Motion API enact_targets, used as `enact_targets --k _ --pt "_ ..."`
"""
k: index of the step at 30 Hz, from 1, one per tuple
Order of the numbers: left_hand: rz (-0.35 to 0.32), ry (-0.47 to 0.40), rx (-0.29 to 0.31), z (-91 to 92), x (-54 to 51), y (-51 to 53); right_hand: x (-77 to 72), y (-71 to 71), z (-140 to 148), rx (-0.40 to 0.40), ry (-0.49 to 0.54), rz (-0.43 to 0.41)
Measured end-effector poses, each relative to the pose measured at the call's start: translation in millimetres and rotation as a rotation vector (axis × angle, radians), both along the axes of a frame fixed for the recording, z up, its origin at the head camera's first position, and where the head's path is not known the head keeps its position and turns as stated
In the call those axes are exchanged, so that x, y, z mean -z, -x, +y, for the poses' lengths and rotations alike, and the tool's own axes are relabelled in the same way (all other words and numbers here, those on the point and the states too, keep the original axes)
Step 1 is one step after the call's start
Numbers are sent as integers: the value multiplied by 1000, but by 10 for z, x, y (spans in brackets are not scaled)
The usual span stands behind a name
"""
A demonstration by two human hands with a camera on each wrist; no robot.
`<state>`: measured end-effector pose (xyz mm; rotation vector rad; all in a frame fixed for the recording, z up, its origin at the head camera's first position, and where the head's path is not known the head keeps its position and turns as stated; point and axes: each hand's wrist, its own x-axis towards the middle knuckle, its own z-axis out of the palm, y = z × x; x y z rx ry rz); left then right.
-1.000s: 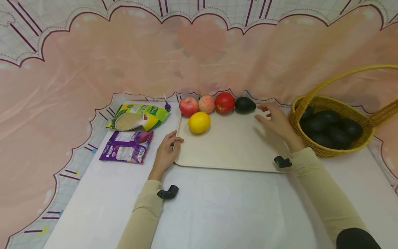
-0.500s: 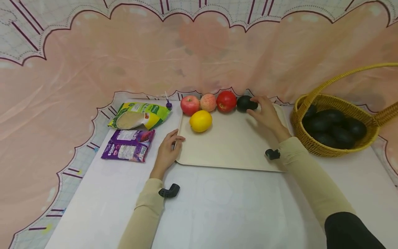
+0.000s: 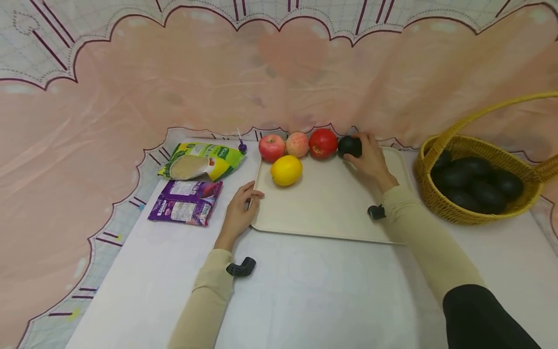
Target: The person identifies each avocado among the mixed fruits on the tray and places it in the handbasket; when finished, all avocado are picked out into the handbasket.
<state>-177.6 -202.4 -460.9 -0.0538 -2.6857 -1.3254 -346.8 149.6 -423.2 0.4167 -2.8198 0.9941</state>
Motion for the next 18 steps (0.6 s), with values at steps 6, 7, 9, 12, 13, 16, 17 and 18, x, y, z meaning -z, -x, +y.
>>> enact_targets --k 6,7,9,12,13,16,17,18 --pt "3 0 3 4 1 0 -9 8 -14 21 16 8" --pt "4 2 2 5 2 0 -11 4 -11 22 17 6" --pt "9 7 2 5 3 0 -14 -2 -4 21 24 7" --pt "15 11 1 4 1 -4 -14 -16 7 21 42 11" --pt "18 12 1 3 2 -4 -13 -20 11 21 49 13" --pt "21 16 -1 3 4 -5 -19 -39 21 26 83 18" --pt "26 20 0 3 6 -4 -26 -48 27 26 95 20" --pt "28 21 1 2 7 -2 -33 -57 31 28 106 21"
